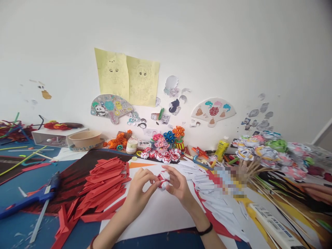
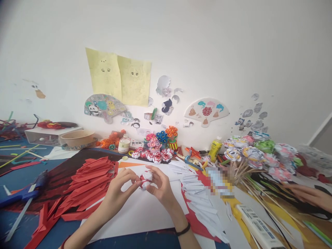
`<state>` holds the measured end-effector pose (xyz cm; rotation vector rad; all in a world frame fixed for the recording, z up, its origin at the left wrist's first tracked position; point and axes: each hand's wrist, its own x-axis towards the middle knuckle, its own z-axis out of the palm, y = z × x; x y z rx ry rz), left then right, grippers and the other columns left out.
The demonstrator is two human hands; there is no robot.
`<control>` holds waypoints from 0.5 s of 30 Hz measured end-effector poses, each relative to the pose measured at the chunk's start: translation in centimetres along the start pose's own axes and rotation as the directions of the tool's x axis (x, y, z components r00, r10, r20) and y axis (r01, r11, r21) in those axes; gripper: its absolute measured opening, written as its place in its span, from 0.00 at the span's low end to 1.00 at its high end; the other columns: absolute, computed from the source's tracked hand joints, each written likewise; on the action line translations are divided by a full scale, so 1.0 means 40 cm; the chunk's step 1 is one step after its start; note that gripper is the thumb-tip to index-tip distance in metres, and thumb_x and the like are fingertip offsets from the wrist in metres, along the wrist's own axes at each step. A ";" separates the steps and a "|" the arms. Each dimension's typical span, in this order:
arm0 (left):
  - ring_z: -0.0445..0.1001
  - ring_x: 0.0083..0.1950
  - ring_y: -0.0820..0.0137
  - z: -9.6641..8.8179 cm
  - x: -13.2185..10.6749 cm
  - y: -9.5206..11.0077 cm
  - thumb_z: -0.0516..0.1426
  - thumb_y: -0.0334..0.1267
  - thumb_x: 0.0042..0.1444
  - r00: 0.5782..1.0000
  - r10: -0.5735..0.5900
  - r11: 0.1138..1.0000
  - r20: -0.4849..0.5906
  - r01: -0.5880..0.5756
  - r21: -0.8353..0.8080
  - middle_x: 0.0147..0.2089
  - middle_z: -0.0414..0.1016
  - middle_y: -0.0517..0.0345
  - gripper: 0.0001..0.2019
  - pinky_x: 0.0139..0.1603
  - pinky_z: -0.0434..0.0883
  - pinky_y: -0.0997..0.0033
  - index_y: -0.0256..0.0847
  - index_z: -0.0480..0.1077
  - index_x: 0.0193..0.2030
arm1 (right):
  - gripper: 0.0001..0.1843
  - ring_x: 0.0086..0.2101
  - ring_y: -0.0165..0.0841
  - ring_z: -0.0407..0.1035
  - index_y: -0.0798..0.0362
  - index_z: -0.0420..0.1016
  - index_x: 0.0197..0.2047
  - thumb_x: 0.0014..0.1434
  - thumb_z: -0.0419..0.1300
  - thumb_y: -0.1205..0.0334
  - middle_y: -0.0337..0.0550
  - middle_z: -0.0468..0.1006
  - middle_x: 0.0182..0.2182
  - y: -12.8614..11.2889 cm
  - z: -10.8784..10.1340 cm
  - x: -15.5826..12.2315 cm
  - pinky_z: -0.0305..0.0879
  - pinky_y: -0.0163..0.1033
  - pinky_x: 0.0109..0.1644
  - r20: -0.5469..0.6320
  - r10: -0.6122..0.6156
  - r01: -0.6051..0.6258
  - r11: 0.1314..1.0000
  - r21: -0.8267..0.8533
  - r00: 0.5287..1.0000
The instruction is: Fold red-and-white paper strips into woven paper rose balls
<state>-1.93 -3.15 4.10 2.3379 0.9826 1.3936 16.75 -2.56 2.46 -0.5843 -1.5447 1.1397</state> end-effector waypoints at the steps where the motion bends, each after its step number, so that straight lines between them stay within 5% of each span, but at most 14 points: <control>1: 0.67 0.37 0.68 -0.001 0.000 0.002 0.54 0.37 0.63 1.000 -0.006 1.000 0.008 0.006 -0.006 0.33 0.72 0.57 0.07 0.39 0.65 0.67 0.42 0.71 0.33 | 0.35 0.46 0.43 0.70 0.51 0.64 0.59 0.51 0.68 0.48 0.49 0.73 0.44 0.000 0.001 0.000 0.66 0.45 0.49 0.000 -0.002 0.002 1.000 0.002 1.000; 15: 0.66 0.37 0.67 0.004 -0.006 0.029 0.51 0.34 0.64 0.999 0.031 0.997 -0.014 -0.030 0.071 0.34 0.70 0.56 0.08 0.40 0.64 0.66 0.42 0.65 0.33 | 0.37 0.46 0.42 0.70 0.49 0.66 0.59 0.49 0.69 0.46 0.48 0.73 0.44 -0.006 0.006 -0.001 0.66 0.44 0.49 -0.011 0.023 -0.023 0.999 0.036 1.000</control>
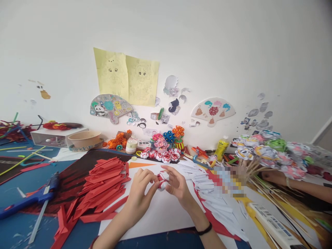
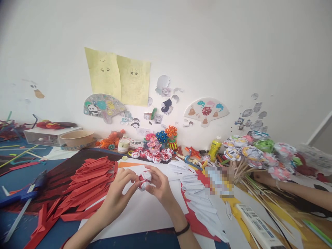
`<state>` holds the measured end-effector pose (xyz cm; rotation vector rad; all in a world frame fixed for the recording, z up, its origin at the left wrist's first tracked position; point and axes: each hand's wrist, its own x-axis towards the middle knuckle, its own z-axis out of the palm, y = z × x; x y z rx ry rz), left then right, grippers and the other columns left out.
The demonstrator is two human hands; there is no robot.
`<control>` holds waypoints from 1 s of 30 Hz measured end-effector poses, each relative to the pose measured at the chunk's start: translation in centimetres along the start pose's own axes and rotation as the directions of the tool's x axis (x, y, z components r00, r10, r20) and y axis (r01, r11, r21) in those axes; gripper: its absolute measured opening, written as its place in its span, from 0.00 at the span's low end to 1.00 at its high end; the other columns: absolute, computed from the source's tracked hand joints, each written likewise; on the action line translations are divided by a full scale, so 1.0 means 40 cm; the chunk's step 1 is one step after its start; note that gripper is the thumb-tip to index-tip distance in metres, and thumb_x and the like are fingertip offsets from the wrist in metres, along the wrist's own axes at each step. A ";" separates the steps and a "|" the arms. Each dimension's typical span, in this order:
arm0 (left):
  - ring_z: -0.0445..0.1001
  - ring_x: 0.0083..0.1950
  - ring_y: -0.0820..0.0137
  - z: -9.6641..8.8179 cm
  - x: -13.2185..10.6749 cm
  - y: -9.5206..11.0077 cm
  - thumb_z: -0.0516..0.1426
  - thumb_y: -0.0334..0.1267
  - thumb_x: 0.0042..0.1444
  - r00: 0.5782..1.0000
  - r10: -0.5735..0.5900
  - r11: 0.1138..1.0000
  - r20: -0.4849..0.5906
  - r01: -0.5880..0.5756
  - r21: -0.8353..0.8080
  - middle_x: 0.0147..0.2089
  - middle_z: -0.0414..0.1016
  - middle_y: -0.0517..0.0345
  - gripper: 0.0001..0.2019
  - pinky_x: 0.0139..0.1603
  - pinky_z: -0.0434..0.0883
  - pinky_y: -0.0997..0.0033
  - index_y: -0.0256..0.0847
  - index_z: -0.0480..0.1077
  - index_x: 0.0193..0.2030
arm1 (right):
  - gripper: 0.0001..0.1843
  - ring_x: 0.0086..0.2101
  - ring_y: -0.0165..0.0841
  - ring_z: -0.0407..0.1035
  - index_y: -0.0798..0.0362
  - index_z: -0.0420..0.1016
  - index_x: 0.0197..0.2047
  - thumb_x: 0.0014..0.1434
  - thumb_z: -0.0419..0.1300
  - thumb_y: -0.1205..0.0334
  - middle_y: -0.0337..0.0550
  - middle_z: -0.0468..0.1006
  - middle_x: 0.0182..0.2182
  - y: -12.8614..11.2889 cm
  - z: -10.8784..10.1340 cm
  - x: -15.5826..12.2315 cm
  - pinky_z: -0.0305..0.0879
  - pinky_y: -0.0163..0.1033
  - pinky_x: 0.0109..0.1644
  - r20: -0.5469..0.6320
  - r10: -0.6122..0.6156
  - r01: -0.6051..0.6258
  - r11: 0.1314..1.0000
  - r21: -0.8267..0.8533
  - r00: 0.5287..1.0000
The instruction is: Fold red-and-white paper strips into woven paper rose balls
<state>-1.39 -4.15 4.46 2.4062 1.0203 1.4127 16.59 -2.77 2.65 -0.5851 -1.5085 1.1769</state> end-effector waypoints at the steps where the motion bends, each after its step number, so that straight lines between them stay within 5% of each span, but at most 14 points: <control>1: 0.66 0.37 0.66 0.000 0.001 -0.001 0.51 0.35 0.64 1.000 -0.010 1.000 -0.008 0.010 -0.007 0.35 0.71 0.56 0.08 0.40 0.64 0.66 0.42 0.66 0.33 | 0.37 0.46 0.42 0.70 0.49 0.66 0.59 0.49 0.69 0.46 0.48 0.73 0.44 0.000 0.000 0.000 0.66 0.44 0.48 -0.003 0.004 -0.004 1.000 0.008 1.000; 12: 0.68 0.43 0.65 -0.022 0.009 -0.015 0.52 0.35 0.64 0.995 -0.048 0.998 -0.090 0.045 -0.035 0.41 0.72 0.55 0.05 0.44 0.64 0.66 0.44 0.69 0.41 | 0.33 0.48 0.42 0.69 0.48 0.64 0.61 0.55 0.65 0.47 0.50 0.74 0.48 0.000 0.005 -0.001 0.61 0.49 0.55 0.004 0.068 -0.067 0.964 0.258 0.998; 26: 0.68 0.46 0.65 -0.013 0.005 -0.017 0.52 0.36 0.64 0.995 -0.092 0.989 -0.048 0.086 -0.122 0.44 0.71 0.53 0.07 0.46 0.66 0.66 0.44 0.70 0.46 | 0.30 0.34 0.39 0.73 0.52 0.65 0.61 0.60 0.60 0.46 0.50 0.77 0.41 0.009 0.012 -0.001 0.64 0.46 0.42 0.130 0.139 -0.183 0.881 0.436 0.982; 30: 0.68 0.46 0.65 -0.015 0.003 -0.014 0.52 0.35 0.64 0.992 -0.095 0.989 -0.081 0.084 -0.125 0.45 0.70 0.53 0.07 0.46 0.65 0.67 0.45 0.69 0.46 | 0.36 0.37 0.39 0.72 0.48 0.62 0.63 0.54 0.66 0.48 0.47 0.76 0.41 0.007 0.014 -0.001 0.65 0.47 0.45 0.122 0.130 -0.170 0.889 0.424 0.984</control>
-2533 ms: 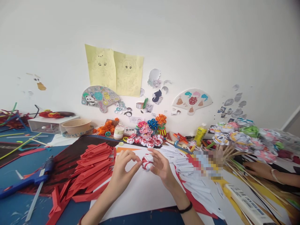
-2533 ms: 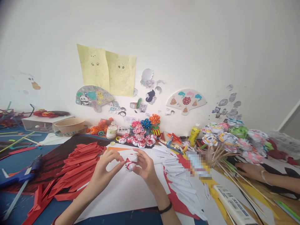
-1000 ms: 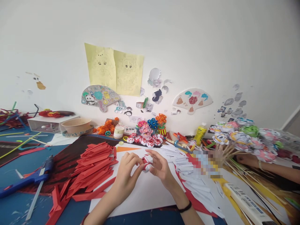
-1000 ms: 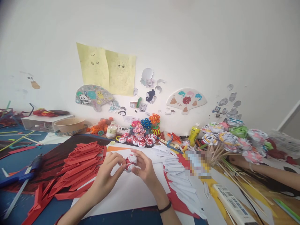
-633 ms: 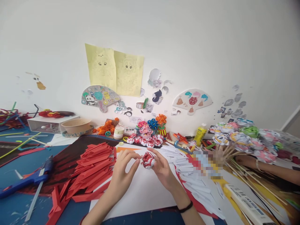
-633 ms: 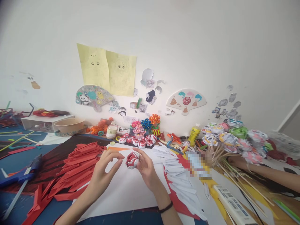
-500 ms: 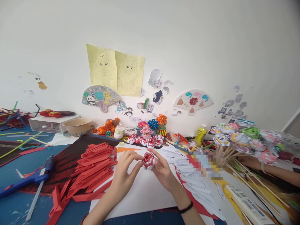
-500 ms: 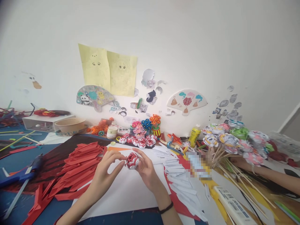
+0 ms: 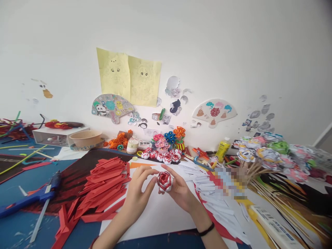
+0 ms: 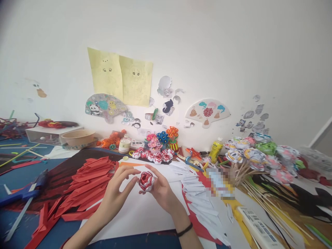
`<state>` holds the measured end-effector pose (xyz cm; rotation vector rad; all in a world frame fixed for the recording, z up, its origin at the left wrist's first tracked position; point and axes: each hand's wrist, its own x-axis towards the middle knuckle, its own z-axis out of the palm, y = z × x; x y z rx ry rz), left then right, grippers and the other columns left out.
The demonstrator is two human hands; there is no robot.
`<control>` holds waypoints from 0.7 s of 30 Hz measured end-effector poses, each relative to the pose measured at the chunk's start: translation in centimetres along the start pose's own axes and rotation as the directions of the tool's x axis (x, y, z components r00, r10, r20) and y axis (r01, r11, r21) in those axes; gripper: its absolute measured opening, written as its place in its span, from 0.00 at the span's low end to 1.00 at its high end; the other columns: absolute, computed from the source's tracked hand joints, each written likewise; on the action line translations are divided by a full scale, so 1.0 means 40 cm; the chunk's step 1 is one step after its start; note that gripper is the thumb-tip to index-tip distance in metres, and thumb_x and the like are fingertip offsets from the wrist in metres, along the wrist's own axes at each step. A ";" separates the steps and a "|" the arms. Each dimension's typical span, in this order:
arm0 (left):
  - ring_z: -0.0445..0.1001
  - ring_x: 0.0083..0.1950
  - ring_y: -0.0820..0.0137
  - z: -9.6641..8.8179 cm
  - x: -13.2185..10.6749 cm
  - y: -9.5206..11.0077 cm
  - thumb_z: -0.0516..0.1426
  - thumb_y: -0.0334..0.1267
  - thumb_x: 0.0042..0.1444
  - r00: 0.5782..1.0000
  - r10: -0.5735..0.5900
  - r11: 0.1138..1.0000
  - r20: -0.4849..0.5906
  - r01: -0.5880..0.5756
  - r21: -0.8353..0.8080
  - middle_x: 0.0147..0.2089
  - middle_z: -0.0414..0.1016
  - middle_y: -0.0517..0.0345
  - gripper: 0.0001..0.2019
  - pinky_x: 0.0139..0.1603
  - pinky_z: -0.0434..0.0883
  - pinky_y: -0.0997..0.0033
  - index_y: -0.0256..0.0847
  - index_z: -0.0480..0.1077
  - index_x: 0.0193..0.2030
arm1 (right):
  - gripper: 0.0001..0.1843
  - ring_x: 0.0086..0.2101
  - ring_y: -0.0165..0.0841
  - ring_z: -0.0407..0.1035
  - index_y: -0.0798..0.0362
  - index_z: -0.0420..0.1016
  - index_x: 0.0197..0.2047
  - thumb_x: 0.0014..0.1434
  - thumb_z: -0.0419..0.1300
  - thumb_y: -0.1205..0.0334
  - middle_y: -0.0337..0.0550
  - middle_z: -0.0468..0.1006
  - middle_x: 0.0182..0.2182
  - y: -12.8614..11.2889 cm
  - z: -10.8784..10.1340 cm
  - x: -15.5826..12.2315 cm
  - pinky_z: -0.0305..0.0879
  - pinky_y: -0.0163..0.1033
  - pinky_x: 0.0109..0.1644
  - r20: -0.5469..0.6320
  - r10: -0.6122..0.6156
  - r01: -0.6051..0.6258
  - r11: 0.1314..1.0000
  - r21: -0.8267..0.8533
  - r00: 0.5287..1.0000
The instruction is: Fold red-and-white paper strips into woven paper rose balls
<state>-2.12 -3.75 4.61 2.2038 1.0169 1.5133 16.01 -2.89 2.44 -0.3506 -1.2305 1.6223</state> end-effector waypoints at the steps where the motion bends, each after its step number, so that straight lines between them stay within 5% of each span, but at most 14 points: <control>1: 0.67 0.47 0.65 -0.001 0.000 -0.001 0.52 0.35 0.64 1.000 0.006 1.000 -0.015 -0.005 0.009 0.45 0.69 0.54 0.08 0.47 0.65 0.66 0.45 0.69 0.46 | 0.39 0.40 0.40 0.71 0.47 0.61 0.63 0.52 0.68 0.49 0.47 0.76 0.43 -0.001 0.000 0.000 0.64 0.47 0.47 -0.014 -0.011 0.011 1.000 -0.023 1.000; 8: 0.66 0.46 0.65 -0.006 0.003 -0.003 0.53 0.33 0.63 0.996 0.045 0.996 -0.081 -0.039 0.078 0.43 0.69 0.55 0.06 0.47 0.63 0.65 0.45 0.69 0.44 | 0.44 0.46 0.38 0.68 0.40 0.60 0.63 0.45 0.74 0.54 0.44 0.71 0.49 -0.014 -0.003 0.002 0.65 0.42 0.50 -0.122 -0.089 0.064 0.979 -0.196 0.989; 21: 0.67 0.42 0.65 0.008 -0.001 -0.008 0.54 0.36 0.62 0.998 0.036 0.995 0.057 -0.041 0.094 0.39 0.72 0.57 0.04 0.45 0.63 0.64 0.43 0.69 0.37 | 0.43 0.47 0.38 0.67 0.41 0.65 0.58 0.40 0.75 0.65 0.42 0.70 0.48 0.001 -0.014 0.011 0.66 0.44 0.51 -0.127 -0.194 0.138 0.924 -0.355 0.973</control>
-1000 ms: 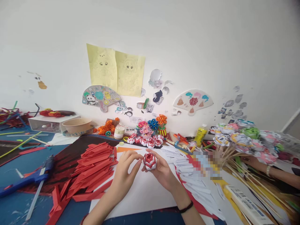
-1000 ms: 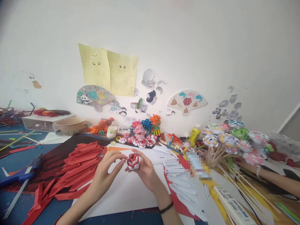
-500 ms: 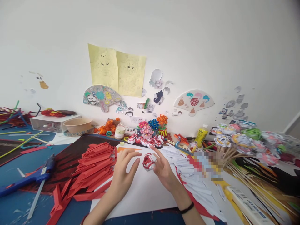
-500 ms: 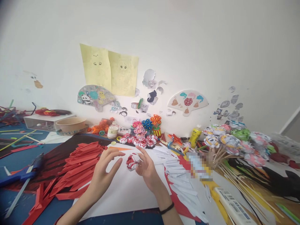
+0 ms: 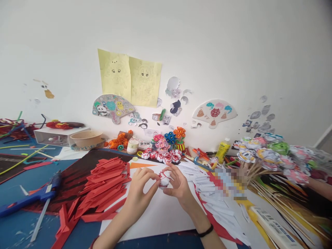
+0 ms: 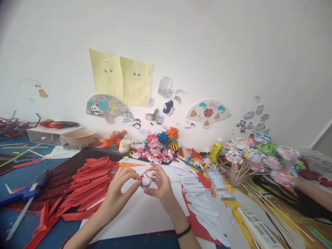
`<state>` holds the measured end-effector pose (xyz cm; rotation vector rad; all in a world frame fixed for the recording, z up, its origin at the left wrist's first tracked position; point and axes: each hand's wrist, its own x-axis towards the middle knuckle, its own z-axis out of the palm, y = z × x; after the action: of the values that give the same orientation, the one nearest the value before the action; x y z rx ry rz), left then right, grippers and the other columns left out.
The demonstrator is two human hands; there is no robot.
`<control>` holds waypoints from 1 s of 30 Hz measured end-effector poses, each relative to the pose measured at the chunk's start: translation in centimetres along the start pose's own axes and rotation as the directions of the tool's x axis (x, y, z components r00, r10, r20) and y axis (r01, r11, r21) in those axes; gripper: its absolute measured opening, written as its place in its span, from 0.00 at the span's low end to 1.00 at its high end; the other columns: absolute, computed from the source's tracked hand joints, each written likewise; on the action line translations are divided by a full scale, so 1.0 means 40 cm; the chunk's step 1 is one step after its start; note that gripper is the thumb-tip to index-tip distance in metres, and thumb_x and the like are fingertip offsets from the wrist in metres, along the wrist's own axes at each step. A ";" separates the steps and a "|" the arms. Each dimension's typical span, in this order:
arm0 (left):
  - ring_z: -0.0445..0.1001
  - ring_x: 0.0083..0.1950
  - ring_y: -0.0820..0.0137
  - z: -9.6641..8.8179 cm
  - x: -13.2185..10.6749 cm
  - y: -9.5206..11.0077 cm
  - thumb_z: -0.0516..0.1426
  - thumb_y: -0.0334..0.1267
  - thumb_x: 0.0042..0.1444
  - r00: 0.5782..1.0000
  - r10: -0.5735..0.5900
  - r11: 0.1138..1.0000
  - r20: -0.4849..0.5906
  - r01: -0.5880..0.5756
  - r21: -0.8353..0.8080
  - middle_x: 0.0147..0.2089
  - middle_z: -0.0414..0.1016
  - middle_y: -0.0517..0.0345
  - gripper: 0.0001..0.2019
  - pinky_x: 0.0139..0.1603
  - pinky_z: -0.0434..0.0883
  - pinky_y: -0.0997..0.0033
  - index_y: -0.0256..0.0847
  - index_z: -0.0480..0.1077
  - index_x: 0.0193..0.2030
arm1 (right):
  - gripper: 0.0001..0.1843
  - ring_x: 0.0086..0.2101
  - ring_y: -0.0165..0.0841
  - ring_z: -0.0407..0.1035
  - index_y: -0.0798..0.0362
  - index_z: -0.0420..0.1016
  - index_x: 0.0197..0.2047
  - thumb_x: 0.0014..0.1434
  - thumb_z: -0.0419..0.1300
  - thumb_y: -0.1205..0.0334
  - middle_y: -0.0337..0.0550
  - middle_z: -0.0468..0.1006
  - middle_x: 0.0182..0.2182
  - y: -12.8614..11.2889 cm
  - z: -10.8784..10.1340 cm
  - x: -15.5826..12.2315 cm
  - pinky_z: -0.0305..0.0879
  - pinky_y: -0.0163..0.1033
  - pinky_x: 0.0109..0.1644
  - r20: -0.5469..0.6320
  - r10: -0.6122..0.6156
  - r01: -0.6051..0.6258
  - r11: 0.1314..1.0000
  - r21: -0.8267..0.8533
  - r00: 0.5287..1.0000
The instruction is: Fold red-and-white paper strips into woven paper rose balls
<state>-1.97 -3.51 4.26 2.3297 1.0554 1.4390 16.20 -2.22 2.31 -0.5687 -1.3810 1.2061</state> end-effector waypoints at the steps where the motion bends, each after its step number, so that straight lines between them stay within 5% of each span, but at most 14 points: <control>1: 0.67 0.42 0.65 0.000 0.001 -0.001 0.55 0.36 0.62 1.000 -0.002 1.000 0.008 0.002 0.008 0.38 0.72 0.57 0.03 0.45 0.63 0.64 0.44 0.70 0.37 | 0.42 0.47 0.39 0.67 0.41 0.66 0.58 0.40 0.75 0.65 0.42 0.70 0.47 0.002 -0.001 0.000 0.66 0.44 0.51 -0.006 -0.012 0.012 1.000 -0.017 1.000; 6: 0.67 0.40 0.65 0.004 0.000 -0.007 0.56 0.36 0.60 1.000 0.029 0.994 0.007 -0.030 0.101 0.37 0.72 0.58 0.02 0.43 0.62 0.64 0.44 0.71 0.38 | 0.40 0.47 0.40 0.68 0.42 0.68 0.56 0.40 0.75 0.65 0.43 0.71 0.47 0.013 -0.007 0.000 0.66 0.45 0.50 -0.048 -0.060 0.056 0.995 -0.084 0.997; 15: 0.64 0.36 0.66 0.016 -0.017 -0.012 0.57 0.34 0.60 0.962 0.232 0.913 -0.144 -0.164 0.374 0.36 0.76 0.57 0.07 0.38 0.58 0.65 0.47 0.75 0.43 | 0.33 0.47 0.41 0.67 0.45 0.71 0.53 0.43 0.74 0.61 0.45 0.71 0.49 0.032 -0.011 0.002 0.68 0.47 0.50 -0.141 -0.177 0.132 0.951 -0.281 0.974; 25: 0.65 0.35 0.66 0.020 -0.013 -0.016 0.57 0.36 0.60 0.991 0.094 0.954 -0.096 -0.062 0.295 0.32 0.73 0.57 0.06 0.38 0.59 0.65 0.42 0.72 0.33 | 0.28 0.46 0.42 0.66 0.44 0.74 0.50 0.44 0.73 0.64 0.45 0.70 0.49 0.022 0.000 -0.002 0.68 0.44 0.46 -0.158 -0.221 0.136 0.895 -0.424 0.962; 30: 0.66 0.37 0.66 0.013 0.000 -0.014 0.56 0.38 0.61 0.998 -0.069 0.996 0.005 0.069 0.048 0.32 0.72 0.58 0.06 0.38 0.63 0.67 0.42 0.70 0.33 | 0.31 0.47 0.41 0.65 0.42 0.73 0.52 0.44 0.73 0.64 0.43 0.68 0.52 0.022 -0.002 -0.003 0.68 0.41 0.44 -0.160 -0.190 0.111 0.907 -0.406 0.969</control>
<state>-1.79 -3.00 3.71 2.3045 1.1694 1.3952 16.04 -2.01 1.47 -0.8239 -1.4758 0.7241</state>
